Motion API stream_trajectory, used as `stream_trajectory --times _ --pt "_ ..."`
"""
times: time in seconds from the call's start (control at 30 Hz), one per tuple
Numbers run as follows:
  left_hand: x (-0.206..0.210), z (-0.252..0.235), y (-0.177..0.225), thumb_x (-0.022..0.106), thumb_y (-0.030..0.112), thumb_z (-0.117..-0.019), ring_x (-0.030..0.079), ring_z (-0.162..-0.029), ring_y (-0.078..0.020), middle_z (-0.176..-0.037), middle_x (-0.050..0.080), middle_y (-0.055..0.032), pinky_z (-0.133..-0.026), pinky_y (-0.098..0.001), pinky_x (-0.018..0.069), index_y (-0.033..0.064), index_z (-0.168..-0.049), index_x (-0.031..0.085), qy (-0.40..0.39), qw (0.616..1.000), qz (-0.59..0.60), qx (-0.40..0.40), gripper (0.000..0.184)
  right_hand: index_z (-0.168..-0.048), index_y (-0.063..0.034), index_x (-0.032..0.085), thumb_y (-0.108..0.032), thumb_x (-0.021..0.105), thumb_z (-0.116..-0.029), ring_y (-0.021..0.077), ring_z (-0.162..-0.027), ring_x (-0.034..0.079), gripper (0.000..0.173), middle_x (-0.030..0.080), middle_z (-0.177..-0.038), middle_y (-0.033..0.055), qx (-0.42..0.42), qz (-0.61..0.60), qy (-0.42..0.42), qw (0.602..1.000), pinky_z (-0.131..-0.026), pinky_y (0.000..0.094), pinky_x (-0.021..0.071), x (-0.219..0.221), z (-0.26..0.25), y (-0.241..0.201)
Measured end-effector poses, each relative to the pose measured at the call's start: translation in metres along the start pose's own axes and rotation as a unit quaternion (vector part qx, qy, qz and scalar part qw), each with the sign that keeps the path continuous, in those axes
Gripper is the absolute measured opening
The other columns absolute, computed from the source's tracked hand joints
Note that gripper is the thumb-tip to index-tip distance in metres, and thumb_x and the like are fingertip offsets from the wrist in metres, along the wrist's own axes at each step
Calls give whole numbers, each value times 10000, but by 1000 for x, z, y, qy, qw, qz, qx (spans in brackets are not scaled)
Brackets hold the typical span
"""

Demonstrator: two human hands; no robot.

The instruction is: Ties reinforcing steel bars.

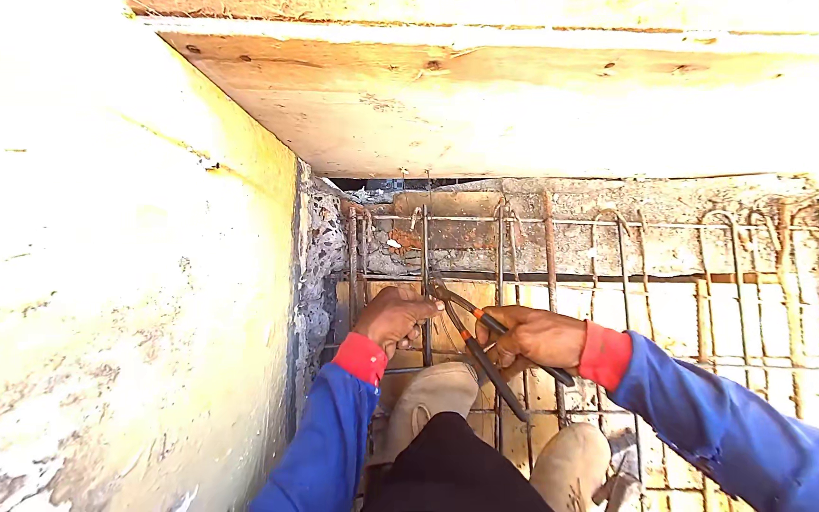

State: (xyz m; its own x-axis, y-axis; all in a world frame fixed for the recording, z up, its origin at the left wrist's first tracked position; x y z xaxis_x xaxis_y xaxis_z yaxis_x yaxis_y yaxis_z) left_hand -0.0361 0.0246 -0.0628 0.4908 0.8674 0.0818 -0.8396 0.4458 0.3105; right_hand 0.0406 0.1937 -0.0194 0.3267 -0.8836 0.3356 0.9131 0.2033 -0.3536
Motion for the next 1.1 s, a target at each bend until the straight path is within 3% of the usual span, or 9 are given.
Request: stream_trajectory --times 0.13,0.23,0.47,0.6,0.77,0.87,0.97,1.03,1.1 --pt "4 4 4 743 190 -954 438 -427 -67 -678 545 -41 -372 -179 359 32 -1073 688 10 1000 -10 3 205 -1193 -84 510 -108 505 -1064 195 -820 724 132 691 -1058 95 49 79 20 995 -693 360 622 -1 5 -14" --pt "5 6 5 721 185 -972 466 -429 -76 -675 560 -48 -378 -183 386 17 -1064 682 11 1000 -11 9 195 -1221 -95 462 -342 539 -1081 171 -689 693 295 633 -937 77 56 113 39 991 -632 334 620 7 6 -18" --pt "5 12 1 685 159 -994 418 -439 -83 -656 533 -40 -408 -214 356 22 -1103 699 40 994 -89 40 176 -1273 -76 429 -213 523 -1064 202 -707 719 266 670 -967 92 -66 -60 168 982 -638 375 637 68 -15 19" --pt "0 24 11 539 303 -1083 659 -603 -163 -789 646 -77 -570 -293 590 -4 -1113 652 -82 994 -47 51 329 -1175 -55 435 -129 536 -1052 222 -682 713 175 686 -935 117 -104 -208 128 964 -605 365 629 63 -10 16" --pt "3 28 -11 149 691 -1045 717 -1004 -328 -1100 706 -219 -912 -500 585 -62 -1234 599 -176 977 117 5 897 -1137 -63 513 -172 461 -1079 161 -724 683 134 639 -952 102 -192 -603 -112 766 -629 253 601 90 -18 14" --pt "51 18 -23 332 636 -1056 704 -894 -287 -1046 684 -201 -765 -417 604 -21 -1272 559 -202 957 208 -14 728 -1118 -38 560 -164 631 -1006 155 -731 696 183 640 -924 90 -223 -639 -184 713 -669 239 615 100 -22 9" --pt "75 5 -18 524 482 -1051 725 -943 -316 -1065 710 -221 -802 -435 614 -26 -1276 569 -182 925 332 -23 557 -1122 -38 558 -172 726 -950 158 -703 694 275 645 -894 85 -225 -591 -167 757 -658 257 619 94 -21 15" --pt "83 -2 -9 509 357 -1080 703 -1115 -316 -1206 706 -217 -955 -440 577 -45 -1307 581 -190 899 395 12 467 -1143 -34 545 -193 775 -909 153 -675 687 365 650 -872 83 -206 -530 -127 813 -638 270 620 85 -19 20" --pt "87 -2 -6 464 263 -1098 726 -1055 -339 -1142 720 -243 -925 -444 591 -67 -1239 581 -172 885 432 30 378 -1095 -43 558 -201 773 -872 154 -625 683 348 673 -806 85 -157 -423 -43 891 -597 287 612 73 -11 23"
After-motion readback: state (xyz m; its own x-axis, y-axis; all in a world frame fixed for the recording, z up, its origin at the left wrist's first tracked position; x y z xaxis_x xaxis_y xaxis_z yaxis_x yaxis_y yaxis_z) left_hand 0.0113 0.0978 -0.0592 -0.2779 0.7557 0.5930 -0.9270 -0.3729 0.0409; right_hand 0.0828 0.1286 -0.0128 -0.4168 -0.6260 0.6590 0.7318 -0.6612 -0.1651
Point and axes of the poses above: each hand's wrist, its own z-axis away from the middle knuckle, its own x-axis out of the palm, y = z × x, the point moved 9 cm from there along -z, towards the middle knuckle
